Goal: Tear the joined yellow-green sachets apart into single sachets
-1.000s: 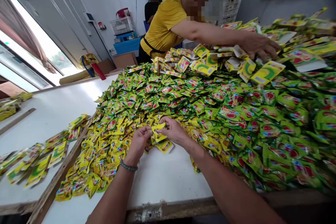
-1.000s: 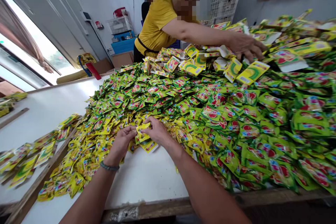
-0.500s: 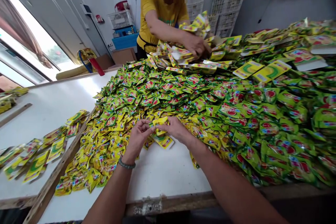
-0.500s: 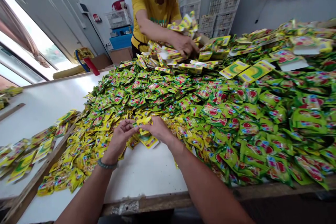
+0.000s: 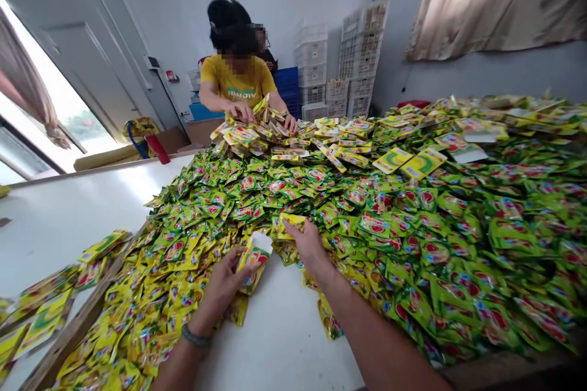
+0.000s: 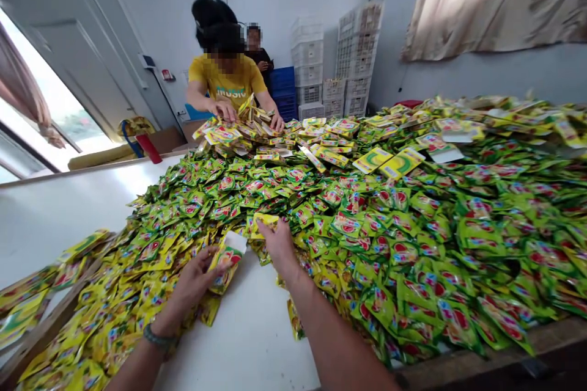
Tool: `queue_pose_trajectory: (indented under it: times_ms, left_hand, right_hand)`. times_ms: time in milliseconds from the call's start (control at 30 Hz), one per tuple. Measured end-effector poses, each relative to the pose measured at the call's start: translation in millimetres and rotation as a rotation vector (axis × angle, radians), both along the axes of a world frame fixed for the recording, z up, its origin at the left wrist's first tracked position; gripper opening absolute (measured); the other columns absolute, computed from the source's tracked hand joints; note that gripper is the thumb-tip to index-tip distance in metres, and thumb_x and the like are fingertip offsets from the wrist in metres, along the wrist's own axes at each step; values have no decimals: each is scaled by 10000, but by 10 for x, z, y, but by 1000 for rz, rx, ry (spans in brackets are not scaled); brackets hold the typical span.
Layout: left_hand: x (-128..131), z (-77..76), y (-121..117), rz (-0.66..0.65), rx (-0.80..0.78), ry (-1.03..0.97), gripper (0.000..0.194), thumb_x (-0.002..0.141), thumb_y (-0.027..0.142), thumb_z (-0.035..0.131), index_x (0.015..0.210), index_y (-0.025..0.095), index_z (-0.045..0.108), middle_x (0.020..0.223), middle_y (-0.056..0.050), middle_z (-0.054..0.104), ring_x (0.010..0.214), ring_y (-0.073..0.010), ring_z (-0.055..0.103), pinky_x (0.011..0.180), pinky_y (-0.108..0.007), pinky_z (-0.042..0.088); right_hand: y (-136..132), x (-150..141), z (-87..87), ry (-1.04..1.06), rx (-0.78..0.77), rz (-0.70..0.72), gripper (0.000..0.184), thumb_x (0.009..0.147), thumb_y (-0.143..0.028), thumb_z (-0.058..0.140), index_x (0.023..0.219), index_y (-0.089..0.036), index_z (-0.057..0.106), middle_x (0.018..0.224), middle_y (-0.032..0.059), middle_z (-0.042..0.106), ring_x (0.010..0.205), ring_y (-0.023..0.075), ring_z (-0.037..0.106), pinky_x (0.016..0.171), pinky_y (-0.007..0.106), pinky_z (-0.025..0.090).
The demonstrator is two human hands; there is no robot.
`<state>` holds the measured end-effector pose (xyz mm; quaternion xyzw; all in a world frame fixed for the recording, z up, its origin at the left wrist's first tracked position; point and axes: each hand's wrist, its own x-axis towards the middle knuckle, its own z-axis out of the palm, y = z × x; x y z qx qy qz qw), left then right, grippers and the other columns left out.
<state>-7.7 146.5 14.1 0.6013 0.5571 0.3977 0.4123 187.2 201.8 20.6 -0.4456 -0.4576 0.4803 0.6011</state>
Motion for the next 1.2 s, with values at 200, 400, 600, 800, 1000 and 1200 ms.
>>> queue_pose_trajectory:
  times_ms: [200,400,600,800,1000,1200]
  left_hand:
    - [60,125,-103,15,-140,-322,449,662,416,741,1001,150,618,932,-74,702,735,-180,641,645,-254,488]
    - [34,117,-107,70,-130,-378,382,624,360,784,902,132,657,828,-55,697,655,-140,622,610,-224,484]
    - [75,118,-107,2,-154,-339,348,629,332,787,909,148,692,864,-52,705,718,-148,636,656,-219,490]
    - [63,125,-96,7,-385,-531,374,586,285,819,903,130,696,808,-58,723,627,-132,644,611,-217,498]
    - [93,129,-112,14,-406,-604,377,572,260,830,883,110,679,737,-55,707,539,-111,612,503,-183,457]
    - [105,135,-101,59,-356,-614,374,567,263,830,881,130,675,735,-37,707,555,-111,618,538,-194,475]
  right_hand:
    - [-22,-39,-54,-65,56,264,376,706,-458,691,946,-172,642,897,47,689,820,201,620,774,321,491]
    - [-69,35,-25,-449,79,460,238,744,-376,652,875,-178,671,830,18,675,771,182,593,713,276,467]
    - [-146,-57,56,-615,104,344,80,658,-236,703,707,-182,671,765,-4,622,745,168,557,679,251,412]
    - [-90,-83,-42,-429,100,289,270,653,-352,717,850,-178,653,785,-3,639,740,165,562,658,246,420]
    - [-101,-150,-84,-454,125,123,271,645,-425,711,701,-181,607,653,-13,583,597,134,500,547,234,376]
    - [-187,-179,-6,-502,155,194,145,687,-335,683,660,-198,643,658,-8,603,672,159,541,630,261,411]
